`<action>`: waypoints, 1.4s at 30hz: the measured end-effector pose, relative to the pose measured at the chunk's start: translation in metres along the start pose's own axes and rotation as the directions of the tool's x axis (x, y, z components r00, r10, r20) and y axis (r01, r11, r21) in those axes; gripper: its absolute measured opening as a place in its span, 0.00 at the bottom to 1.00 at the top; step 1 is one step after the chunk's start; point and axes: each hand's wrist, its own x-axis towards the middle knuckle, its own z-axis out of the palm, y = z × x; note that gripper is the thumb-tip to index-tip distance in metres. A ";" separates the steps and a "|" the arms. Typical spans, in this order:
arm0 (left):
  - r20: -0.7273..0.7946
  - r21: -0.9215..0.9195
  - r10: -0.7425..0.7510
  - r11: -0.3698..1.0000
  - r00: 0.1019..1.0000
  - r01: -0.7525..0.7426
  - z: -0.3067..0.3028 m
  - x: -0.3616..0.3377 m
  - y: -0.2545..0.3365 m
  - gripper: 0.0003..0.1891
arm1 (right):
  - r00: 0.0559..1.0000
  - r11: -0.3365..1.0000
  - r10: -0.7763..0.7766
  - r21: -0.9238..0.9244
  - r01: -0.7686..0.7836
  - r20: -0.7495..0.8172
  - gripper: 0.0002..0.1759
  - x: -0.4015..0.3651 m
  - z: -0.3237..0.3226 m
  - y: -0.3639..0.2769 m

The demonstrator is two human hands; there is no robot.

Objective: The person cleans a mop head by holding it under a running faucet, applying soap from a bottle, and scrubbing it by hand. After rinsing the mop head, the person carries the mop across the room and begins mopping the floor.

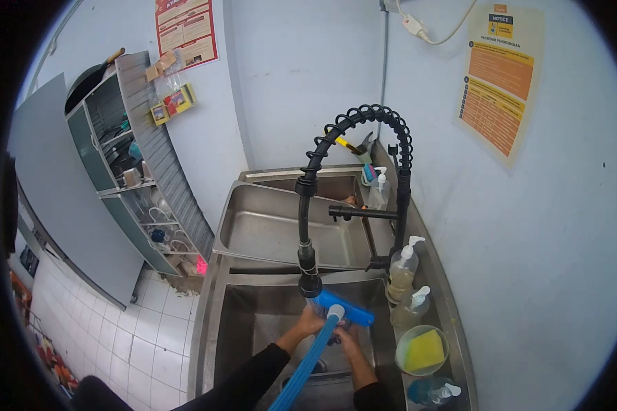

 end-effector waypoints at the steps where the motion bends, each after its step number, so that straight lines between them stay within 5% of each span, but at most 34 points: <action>1: -0.038 -0.058 -0.040 0.998 0.998 0.038 0.003 -0.003 0.001 0.32 | 0.999 0.993 0.001 -0.114 -0.007 -0.049 0.39 -0.006 0.004 0.006; 3: -0.175 0.038 -0.216 0.973 0.961 0.226 0.000 -0.003 -0.004 0.31 | 0.930 0.790 -0.360 -0.507 0.344 0.070 0.46 -0.013 0.023 0.027; 4: -0.248 0.074 -0.297 0.943 0.922 0.324 0.002 -0.005 0.007 0.31 | 0.920 0.742 -0.380 -0.561 0.367 0.100 0.48 -0.012 0.025 0.032; 5: -0.266 -0.022 -0.206 0.978 0.942 0.207 0.009 -0.013 0.018 0.29 | 0.908 0.689 -0.399 -0.611 0.391 0.131 0.49 -0.012 0.027 0.038; 7: -0.280 0.003 -0.179 0.982 0.943 0.187 0.008 -0.023 0.026 0.29 | 0.982 0.887 -0.179 -0.422 0.189 0.065 0.49 0.012 0.024 0.061; 9: -0.230 0.017 -0.219 0.973 0.948 0.229 0.000 -0.029 0.042 0.29 | 0.996 0.997 0.068 -0.040 -0.065 0.066 0.47 0.046 0.002 0.117; 11: -0.113 0.019 -0.340 0.939 0.933 0.345 -0.019 -0.039 0.063 0.29 | 0.981 0.989 0.147 -0.006 -0.147 0.130 0.45 0.045 0.003 0.122; 13: -0.157 0.011 -0.419 0.905 0.894 0.426 -0.040 -0.044 0.058 0.27 | 0.982 0.926 0.065 -0.377 0.007 0.178 0.42 0.015 0.037 0.059; 16: 0.107 -0.262 -0.562 0.780 0.820 0.569 -0.097 -0.052 -0.016 0.23 | 0.919 0.952 0.204 -0.286 -0.106 0.338 0.40 0.000 0.060 0.020; 18: 0.235 -0.320 -0.595 0.699 0.769 0.639 -0.105 -0.053 -0.029 0.20 | 0.815 0.866 0.459 -0.384 -0.321 0.354 0.39 -0.001 0.070 -0.015; 23: 0.111 -0.100 -0.582 0.800 0.805 0.592 -0.076 -0.056 0.011 0.25 | 0.729 0.881 0.468 -0.332 -0.338 0.499 0.29 0.014 0.051 0.011; 25: 0.037 -0.216 -0.606 0.772 0.795 0.598 -0.073 -0.057 0.019 0.22 | 0.734 0.864 0.482 -0.396 -0.310 0.478 0.30 0.017 0.059 -0.001; 28: -0.034 -0.322 -0.611 0.756 0.791 0.570 -0.070 -0.058 0.022 0.21 | 0.806 0.872 0.368 -0.472 -0.127 0.463 0.48 -0.003 0.086 -0.037; 30: -0.057 -0.340 -0.581 0.776 0.812 0.532 -0.068 -0.059 0.018 0.21 | 0.982 0.757 -0.086 -0.629 0.174 0.169 0.55 -0.031 0.092 -0.016; 31: -0.069 -0.341 -0.563 0.789 0.824 0.511 -0.067 -0.061 0.016 0.21 | 0.938 0.635 -0.344 -0.724 0.271 0.050 0.58 -0.043 0.097 -0.006; 33: -0.081 -0.344 -0.532 0.808 0.843 0.477 -0.061 -0.065 0.011 0.20 | 0.851 0.424 -0.492 -0.804 0.417 0.182 0.60 -0.062 0.106 0.008; 34: -0.087 -0.344 -0.517 0.818 0.852 0.461 -0.057 -0.067 0.009 0.20 | 0.796 0.304 -0.550 -0.827 0.474 0.254 0.61 -0.067 0.113 0.013; 37: -0.118 -0.353 -0.483 0.837 0.868 0.418 -0.048 -0.068 0.001 0.20 | 0.685 0.201 -0.717 -0.901 0.384 0.132 0.56 -0.029 0.115 0.031; 39: -0.144 -0.354 -0.466 0.848 0.873 0.394 -0.045 -0.068 -0.001 0.20 | 0.671 0.252 -0.737 -0.887 0.387 0.083 0.54 -0.015 0.117 0.021; 42: -0.173 -0.348 -0.447 0.861 0.878 0.370 -0.046 -0.063 -0.001 0.20 | 0.826 0.463 -0.563 -0.819 0.340 0.025 0.47 -0.014 0.124 -0.005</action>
